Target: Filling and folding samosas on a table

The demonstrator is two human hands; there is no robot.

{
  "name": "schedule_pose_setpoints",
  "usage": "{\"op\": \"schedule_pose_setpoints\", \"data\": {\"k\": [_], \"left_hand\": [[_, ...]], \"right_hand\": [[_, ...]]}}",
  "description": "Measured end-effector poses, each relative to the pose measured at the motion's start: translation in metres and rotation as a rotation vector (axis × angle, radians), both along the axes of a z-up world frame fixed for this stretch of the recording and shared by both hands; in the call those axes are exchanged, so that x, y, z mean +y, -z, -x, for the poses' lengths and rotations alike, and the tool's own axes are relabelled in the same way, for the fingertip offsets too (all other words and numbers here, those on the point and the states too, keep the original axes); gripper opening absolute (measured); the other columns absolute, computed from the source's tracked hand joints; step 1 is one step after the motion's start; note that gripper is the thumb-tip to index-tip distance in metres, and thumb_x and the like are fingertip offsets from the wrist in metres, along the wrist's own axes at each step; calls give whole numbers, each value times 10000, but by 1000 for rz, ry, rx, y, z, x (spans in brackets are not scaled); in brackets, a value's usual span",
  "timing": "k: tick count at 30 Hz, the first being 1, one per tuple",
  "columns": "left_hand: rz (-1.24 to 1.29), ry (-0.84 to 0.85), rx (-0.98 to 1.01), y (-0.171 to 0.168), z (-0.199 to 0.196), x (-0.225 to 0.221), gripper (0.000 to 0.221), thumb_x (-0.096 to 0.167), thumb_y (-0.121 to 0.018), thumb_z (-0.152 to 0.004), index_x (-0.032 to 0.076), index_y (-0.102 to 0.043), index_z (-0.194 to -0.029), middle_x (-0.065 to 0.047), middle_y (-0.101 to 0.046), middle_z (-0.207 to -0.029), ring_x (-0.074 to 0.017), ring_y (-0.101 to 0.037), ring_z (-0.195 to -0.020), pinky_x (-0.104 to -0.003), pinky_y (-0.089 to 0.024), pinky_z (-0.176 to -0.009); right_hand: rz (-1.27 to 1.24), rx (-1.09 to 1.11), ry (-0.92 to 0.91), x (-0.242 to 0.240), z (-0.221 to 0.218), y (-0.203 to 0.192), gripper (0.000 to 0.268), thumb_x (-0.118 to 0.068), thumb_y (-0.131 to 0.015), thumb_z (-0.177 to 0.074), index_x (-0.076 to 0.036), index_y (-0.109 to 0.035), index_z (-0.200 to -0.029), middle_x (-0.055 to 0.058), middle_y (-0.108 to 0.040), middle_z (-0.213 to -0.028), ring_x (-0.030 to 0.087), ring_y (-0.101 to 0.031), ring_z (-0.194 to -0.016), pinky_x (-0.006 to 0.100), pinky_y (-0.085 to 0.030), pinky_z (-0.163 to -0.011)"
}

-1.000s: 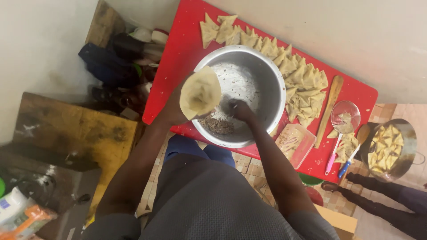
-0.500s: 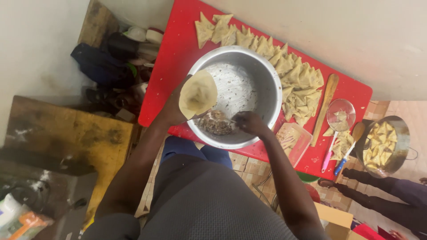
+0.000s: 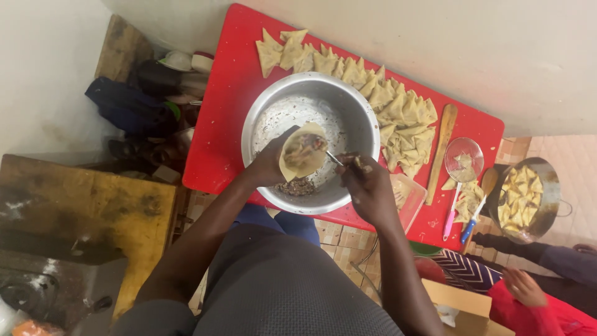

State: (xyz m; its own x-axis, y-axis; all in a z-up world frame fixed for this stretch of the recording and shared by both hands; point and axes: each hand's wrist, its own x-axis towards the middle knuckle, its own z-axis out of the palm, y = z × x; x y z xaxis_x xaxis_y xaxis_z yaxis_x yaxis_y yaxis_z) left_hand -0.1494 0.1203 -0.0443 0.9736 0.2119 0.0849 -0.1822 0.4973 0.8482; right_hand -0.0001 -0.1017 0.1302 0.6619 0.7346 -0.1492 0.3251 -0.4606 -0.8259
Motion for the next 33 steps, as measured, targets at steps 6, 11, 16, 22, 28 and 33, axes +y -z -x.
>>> {"op": "schedule_pose_setpoints", "data": {"k": [6,11,16,22,28,33], "left_hand": [[43,27,49,-24,15,2,811,86,-912,-918,-28,-521,-1619,-50,-758,-1438,-157,-725,-1331,-189,-461,-1238],[-48,-13,63,-14,17,-6,755,119,-976,-863,-7,-613,-1512,-80,-789,-1362,-207,-759,-1277,-277,-532,-1155],[-57,-12,127,-9,15,-16,713,142,-1024,-821,8,-683,-1433,-104,-812,-1305,-245,-784,-1237,-345,-585,-1092],[-184,32,93,3,-11,-25,658,173,-1089,-767,26,-776,-1326,-135,-842,-1229,-296,-816,-1183,-436,-653,-1009],[-118,6,129,-37,-19,-25,644,105,-1089,-759,37,-781,-1321,-139,-857,-1211,-248,-811,-1137,-465,-623,-1083],[-59,53,139,-63,-29,-21,467,82,-1045,-813,48,-827,-1224,-90,-875,-1147,-168,-805,-1071,-406,-643,-1059]], "right_hand": [[-122,314,166,5,-34,78,170,-36,-662,-1080,12,-741,-936,91,-653,-700,169,-649,-637,287,-515,-605],[684,-24,-325,-22,-58,286,411,-20,-624,-1099,124,-674,-1481,391,-699,-1459,551,-610,-1478,675,-484,-1196],[-341,545,-59,5,-29,154,914,-539,-647,-930,3,-539,-1658,207,-699,-1438,379,-638,-1371,566,-500,-1159],[-371,128,110,59,-7,22,471,13,-980,-894,38,-762,-1311,126,-835,-1202,176,-796,-1027,287,-624,-921],[-436,-109,-3,20,6,-3,188,119,-812,-953,36,-801,-1121,137,-766,-934,212,-725,-775,283,-564,-679],[-412,-34,-122,16,25,-21,237,92,-748,-911,-56,-736,-726,53,-707,-578,146,-627,-467,238,-513,-525]]}}
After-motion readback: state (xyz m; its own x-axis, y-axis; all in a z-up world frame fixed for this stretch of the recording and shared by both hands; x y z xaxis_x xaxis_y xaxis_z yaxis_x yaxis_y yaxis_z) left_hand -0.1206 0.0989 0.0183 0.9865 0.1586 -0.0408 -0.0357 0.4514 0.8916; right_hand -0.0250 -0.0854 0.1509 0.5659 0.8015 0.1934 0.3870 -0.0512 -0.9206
